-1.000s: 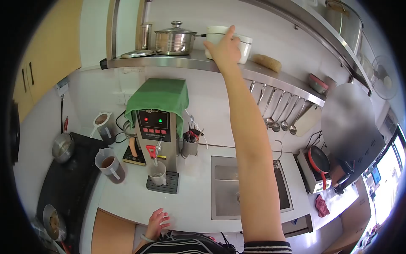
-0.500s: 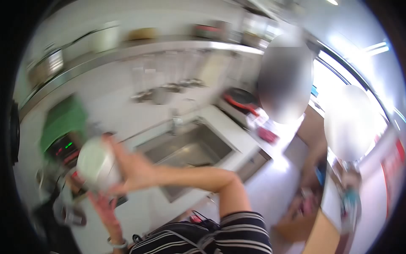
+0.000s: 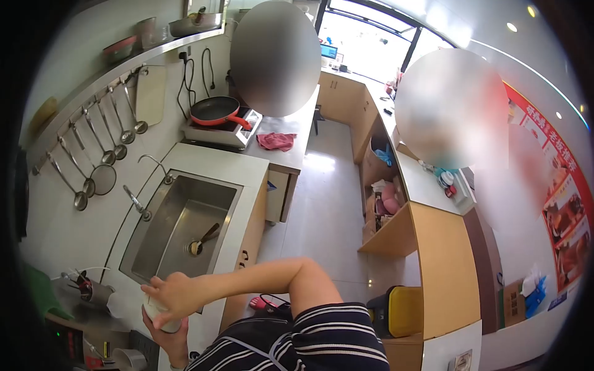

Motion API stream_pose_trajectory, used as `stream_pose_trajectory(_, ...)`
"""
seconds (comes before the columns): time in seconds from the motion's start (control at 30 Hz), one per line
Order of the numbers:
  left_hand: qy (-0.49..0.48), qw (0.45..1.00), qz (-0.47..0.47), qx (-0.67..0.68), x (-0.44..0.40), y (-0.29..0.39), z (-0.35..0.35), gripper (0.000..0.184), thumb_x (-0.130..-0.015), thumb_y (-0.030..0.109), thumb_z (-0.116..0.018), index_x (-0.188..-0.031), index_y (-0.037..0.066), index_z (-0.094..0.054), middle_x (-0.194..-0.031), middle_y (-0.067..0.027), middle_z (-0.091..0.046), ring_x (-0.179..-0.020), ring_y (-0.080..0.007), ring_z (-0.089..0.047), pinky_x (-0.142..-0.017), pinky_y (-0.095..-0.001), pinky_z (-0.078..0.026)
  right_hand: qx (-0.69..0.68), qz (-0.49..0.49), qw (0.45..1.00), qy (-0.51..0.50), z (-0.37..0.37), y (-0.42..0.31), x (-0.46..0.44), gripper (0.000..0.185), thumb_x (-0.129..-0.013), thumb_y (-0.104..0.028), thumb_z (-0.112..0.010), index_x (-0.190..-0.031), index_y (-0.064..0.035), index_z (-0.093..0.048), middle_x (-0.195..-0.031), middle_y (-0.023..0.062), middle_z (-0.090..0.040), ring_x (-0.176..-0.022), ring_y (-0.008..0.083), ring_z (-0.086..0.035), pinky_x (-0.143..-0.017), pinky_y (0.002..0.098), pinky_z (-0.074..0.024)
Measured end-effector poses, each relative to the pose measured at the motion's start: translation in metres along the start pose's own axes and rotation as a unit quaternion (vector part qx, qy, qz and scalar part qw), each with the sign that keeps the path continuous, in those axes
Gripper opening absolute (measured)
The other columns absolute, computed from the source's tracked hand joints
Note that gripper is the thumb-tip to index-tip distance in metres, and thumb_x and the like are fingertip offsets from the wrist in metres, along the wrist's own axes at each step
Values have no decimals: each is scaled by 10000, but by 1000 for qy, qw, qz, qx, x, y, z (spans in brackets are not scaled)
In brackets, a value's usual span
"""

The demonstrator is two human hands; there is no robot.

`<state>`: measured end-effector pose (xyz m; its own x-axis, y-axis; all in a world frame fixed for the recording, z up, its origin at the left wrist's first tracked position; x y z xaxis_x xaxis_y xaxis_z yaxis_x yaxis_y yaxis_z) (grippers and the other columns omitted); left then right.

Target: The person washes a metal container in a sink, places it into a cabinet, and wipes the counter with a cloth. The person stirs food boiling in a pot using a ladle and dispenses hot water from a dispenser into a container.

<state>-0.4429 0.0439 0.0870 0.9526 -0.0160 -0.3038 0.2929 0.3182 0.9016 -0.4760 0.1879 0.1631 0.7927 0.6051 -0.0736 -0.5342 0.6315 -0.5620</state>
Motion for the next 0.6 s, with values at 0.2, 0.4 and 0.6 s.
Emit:
stream_pose_trajectory(0.2,-15,999,-27,40,-6,-13,-17,1003,-558,79,-814,-1403,-10,-280,-1339,-158,-447,-1212,-278,-474,-1014,-384,-384,62,22,993,103,-26,13,-11,976,-718,-607,-635,-1301,121,-348,-1082,233,-478,-763,360,-608,-640,410,-491)
stream_pose_trajectory(0.4,-58,990,-28,127,-2,-24,-16,978,-600,230,-804,-1394,-5,-284,-1302,-151,-475,-1176,-280,-508,-997,-397,-410,6,149,980,131,-5,13,-9,878,-660,-491,-677,-1272,62,-374,-1054,209,-474,-821,366,-582,-633,434,-479)
stream_pose_trajectory(0.6,-87,954,33,285,9,-55,6,926,-637,305,-775,-1381,-3,-318,-1274,-134,-501,-1153,-263,-526,-972,-392,-432,-130,191,955,185,69,29,-26,910,-687,-537,-686,-1316,-1,-306,-1117,204,-429,-921,357,-549,-723,425,-490)
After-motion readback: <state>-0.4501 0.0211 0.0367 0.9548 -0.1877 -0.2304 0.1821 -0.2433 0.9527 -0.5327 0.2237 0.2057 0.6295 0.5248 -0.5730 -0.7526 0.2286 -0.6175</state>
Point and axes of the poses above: each hand's wrist, its own x-axis away from the middle knuckle, its own z-axis out of the back of the hand, y = z × x, the point moved 6 cm from there along -x, towards the middle knuckle
